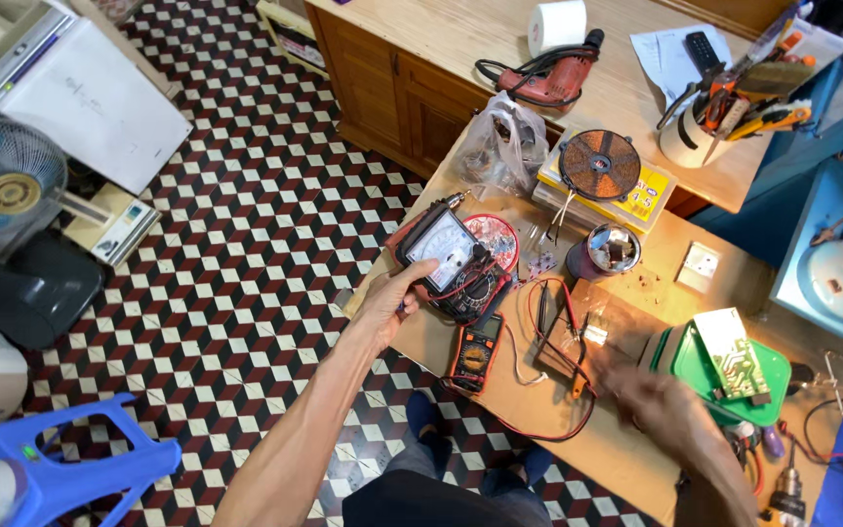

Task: The person uses a heat gun on a small electronic component, then inspects it with a magnifying glass. They subsequently use a multimeter to test the component's electrical continuity and resistance, manipulating the probes against the component's terminals.

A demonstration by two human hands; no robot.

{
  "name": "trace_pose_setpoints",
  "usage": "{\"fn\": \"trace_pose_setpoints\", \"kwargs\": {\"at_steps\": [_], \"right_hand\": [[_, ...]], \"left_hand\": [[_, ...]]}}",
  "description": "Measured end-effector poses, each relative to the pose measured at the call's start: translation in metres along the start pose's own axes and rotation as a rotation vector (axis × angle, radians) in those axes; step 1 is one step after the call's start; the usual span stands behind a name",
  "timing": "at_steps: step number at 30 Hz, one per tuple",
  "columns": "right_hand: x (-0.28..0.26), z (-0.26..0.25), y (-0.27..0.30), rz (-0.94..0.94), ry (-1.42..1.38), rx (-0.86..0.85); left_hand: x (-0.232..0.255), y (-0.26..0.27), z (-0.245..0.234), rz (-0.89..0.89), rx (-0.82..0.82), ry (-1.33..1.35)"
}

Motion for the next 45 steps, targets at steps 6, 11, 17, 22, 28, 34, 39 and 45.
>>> {"fn": "trace_pose_setpoints", "kwargs": {"at_steps": [6,11,17,22,28,34,39,45], "right_hand": [[0.093,-0.064,0.012,-0.355,-0.770,0.179],[0.114,-0.046,0.003,-0.531,-0.073,0.313],[0.119,-0.001,0.029,-0.279,-0.283,0.309],[0.115,0.008,0.060,-0.270,-0.384,0.336],[0.093,0.037,0.074,-0.305,-0.425,0.296],[0.108,0.046,0.096,-0.311,-0.463,0.292],[0.108,0.049,0.101,-0.286,-0.475,0.284],[0.110,0.044,0.099,-0.231,-0.532,0.299]], "left_hand": [[0.028,-0.005,0.011,0.100,-0.138,0.095],[0.026,-0.011,0.019,0.144,-0.154,-0.016],[0.021,-0.019,0.003,0.154,-0.093,-0.323],[0.020,-0.015,-0.003,0.171,-0.146,-0.294],[0.021,0.016,0.004,0.041,-0.209,0.080],[0.023,0.029,0.014,0.110,-0.270,0.074],[-0.002,0.008,0.007,0.064,-0.199,-0.013],[-0.030,-0.051,0.007,0.053,-0.238,-0.158]]}}
Point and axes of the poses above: each hand's wrist, its own y-axis away from the middle knuckle, its own z-axis out of the palm, x = y × z, the point moved 3 cm from there along -y, towards the middle knuckle, and after that the axes turned 15 degrees about z, right-handed, at the moved point
